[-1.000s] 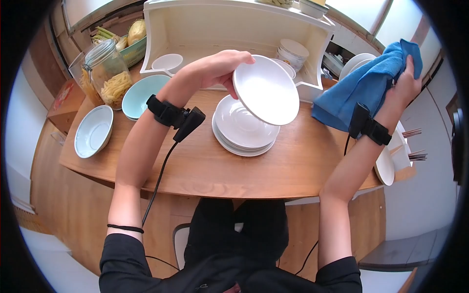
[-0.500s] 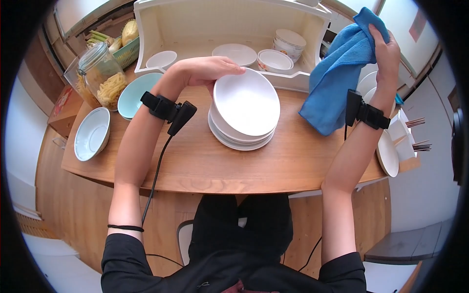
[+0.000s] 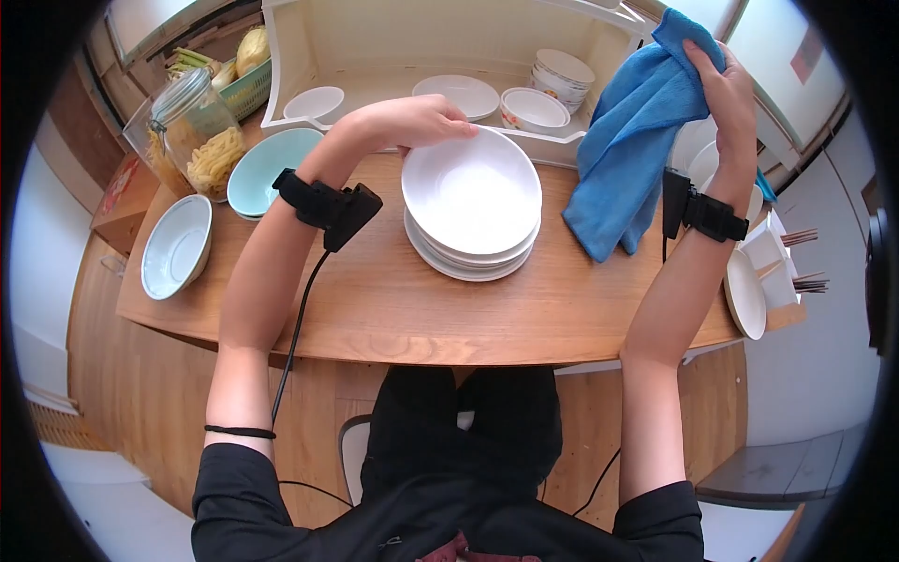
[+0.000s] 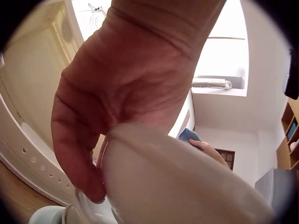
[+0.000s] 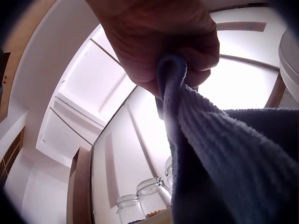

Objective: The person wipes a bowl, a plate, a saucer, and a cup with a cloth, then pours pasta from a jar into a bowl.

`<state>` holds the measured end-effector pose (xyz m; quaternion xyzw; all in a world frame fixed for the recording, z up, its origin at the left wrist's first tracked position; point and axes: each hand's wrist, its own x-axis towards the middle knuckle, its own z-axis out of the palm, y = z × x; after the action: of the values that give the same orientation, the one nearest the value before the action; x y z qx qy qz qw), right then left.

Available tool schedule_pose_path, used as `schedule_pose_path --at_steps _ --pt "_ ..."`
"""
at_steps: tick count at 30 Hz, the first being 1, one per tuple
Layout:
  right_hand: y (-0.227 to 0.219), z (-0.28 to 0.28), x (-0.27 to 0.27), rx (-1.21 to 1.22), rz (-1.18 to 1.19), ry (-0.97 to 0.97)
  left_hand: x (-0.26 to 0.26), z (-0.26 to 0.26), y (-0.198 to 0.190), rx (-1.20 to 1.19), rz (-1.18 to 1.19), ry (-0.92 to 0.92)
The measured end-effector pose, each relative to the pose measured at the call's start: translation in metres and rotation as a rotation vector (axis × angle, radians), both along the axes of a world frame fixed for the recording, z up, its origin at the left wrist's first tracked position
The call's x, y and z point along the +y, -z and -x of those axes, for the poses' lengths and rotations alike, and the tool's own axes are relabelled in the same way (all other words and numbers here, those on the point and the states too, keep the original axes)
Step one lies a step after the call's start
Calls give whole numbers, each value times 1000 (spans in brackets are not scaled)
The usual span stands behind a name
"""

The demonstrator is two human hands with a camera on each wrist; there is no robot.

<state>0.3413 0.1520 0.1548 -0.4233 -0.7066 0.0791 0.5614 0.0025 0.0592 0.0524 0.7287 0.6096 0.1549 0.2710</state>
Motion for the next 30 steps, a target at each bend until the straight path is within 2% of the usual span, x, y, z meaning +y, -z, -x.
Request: schedule_pose_path --at_steps 5,9,16,18,23,30 --pt "1 1 2 -137 92 -45 -9 -3 -8 31 33 -2" --pt "3 1 2 -160 79 -48 -8 -1 -8 38 38 27" --pt "7 -2 0 -148 199 -86 -4 7 -3 -2 23 42" --pt "8 -4 2 -151 194 -106 -6 8 -6 116 110 102" --pt "6 -1 -8 -162 144 -17 -5 11 -2 97 161 166" --pt "-10 19 -72 -342 99 164 -12 3 -7 74 126 151"
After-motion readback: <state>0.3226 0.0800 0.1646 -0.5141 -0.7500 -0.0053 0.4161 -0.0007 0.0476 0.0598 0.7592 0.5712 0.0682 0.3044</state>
